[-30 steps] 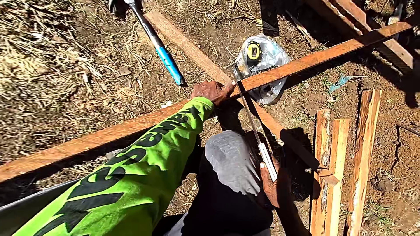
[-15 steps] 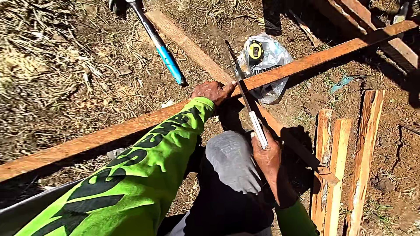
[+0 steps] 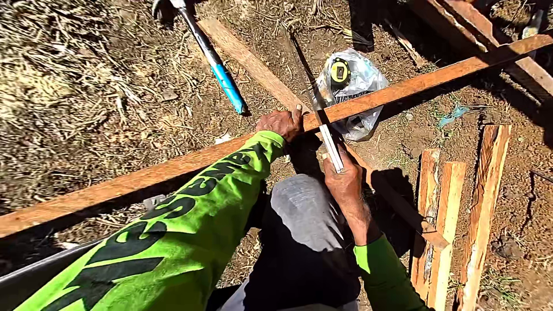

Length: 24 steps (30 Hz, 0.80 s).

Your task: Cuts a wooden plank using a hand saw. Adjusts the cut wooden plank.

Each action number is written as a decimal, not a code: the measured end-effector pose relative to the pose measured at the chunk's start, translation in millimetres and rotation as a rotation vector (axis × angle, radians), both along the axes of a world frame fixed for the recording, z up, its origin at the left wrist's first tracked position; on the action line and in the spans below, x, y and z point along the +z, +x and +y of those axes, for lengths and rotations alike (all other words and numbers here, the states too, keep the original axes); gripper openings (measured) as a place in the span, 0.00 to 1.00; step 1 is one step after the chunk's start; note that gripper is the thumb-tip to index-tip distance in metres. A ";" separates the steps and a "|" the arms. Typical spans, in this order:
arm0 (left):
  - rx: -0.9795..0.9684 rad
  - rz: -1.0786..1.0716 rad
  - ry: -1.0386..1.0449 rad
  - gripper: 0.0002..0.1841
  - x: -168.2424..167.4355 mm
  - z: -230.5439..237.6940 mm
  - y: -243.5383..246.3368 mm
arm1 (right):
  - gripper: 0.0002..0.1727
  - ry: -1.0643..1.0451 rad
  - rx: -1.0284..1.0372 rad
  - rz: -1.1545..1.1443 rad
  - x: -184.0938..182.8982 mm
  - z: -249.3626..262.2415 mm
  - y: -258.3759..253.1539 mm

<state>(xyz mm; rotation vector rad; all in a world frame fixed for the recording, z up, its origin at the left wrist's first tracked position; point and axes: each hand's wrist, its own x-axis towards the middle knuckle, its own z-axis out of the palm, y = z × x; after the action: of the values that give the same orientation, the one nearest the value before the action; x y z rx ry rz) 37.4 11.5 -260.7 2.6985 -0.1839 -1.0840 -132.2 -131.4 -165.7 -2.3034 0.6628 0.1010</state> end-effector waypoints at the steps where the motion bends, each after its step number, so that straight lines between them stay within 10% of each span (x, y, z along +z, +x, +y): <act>1: -0.007 0.011 -0.003 0.52 -0.1 0.3 -5.8 | 0.26 0.004 -0.014 0.019 8.9 -4.6 -27.3; 8: 0.009 0.010 0.004 0.52 4.6 -3.6 -7.2 | 0.24 -0.127 0.084 0.089 114.0 -29.9 -176.5; 16: 0.004 -0.014 0.004 0.52 -1.9 -1.4 -10.0 | 0.25 -0.002 -0.003 0.041 -2.1 -1.3 -4.3; 24: -0.003 0.008 0.024 0.52 1.9 -2.4 -7.8 | 0.27 -0.115 0.052 0.096 113.2 -27.2 -193.1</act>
<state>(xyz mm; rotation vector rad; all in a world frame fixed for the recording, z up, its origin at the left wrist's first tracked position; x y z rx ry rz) 29.5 9.1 -258.8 2.7152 -0.1741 -1.1046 -325.3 -158.6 -52.5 -2.4395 0.6723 0.2043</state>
